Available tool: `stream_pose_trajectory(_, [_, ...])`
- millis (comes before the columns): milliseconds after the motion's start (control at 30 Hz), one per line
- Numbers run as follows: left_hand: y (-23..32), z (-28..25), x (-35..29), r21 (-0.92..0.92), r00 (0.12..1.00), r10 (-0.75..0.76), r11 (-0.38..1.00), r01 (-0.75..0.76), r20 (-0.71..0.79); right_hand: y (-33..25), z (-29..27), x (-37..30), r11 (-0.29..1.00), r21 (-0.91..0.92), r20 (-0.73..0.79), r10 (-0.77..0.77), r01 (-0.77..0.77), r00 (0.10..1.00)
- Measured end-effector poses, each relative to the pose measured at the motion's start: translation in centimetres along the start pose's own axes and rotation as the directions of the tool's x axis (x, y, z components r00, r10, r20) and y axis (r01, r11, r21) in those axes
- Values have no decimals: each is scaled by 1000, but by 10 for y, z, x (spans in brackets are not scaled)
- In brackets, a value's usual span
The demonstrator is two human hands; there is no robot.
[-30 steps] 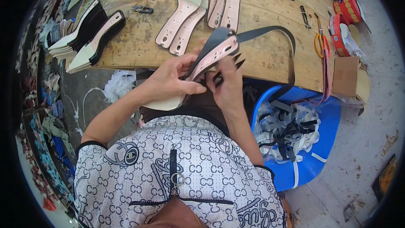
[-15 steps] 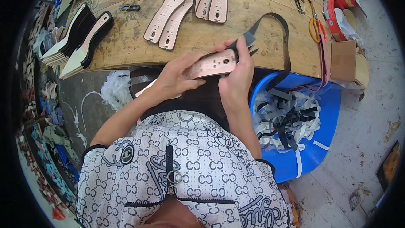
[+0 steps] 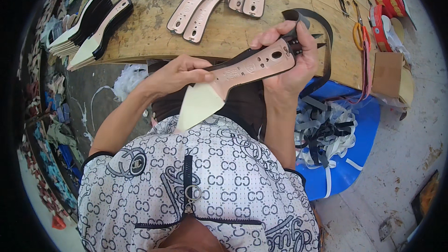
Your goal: The person attaches edge strips along the contours of shoe insoles by hand, trimming the excess material with snips, and pulls plastic strips from a bin.
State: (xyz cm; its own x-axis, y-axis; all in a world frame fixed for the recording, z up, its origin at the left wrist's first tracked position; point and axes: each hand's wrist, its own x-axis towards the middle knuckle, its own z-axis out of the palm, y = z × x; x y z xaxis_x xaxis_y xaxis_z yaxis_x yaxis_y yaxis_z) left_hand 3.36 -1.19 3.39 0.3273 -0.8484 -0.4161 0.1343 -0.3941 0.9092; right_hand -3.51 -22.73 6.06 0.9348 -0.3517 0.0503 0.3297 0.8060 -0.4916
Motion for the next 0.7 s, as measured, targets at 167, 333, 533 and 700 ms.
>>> stream_pose_trajectory(167, [27,-19,-12,92,980,195,976,-197,31,10,26,9,867,-485,-125,-201,117,971])
stream_pose_trajectory(333, [75,-13,4,467,909,297,874,-135,-293,67,41,20,628,-747,-47,-380,220,924])
stream_pose_trajectory(533, [49,0,-2,-49,952,249,964,-262,-175,12,29,24,786,-618,-79,-23,-31,997])
stream_pose_trajectory(700, [64,15,-13,-333,996,65,939,-80,-57,-7,9,17,837,-540,-189,-17,-90,982])
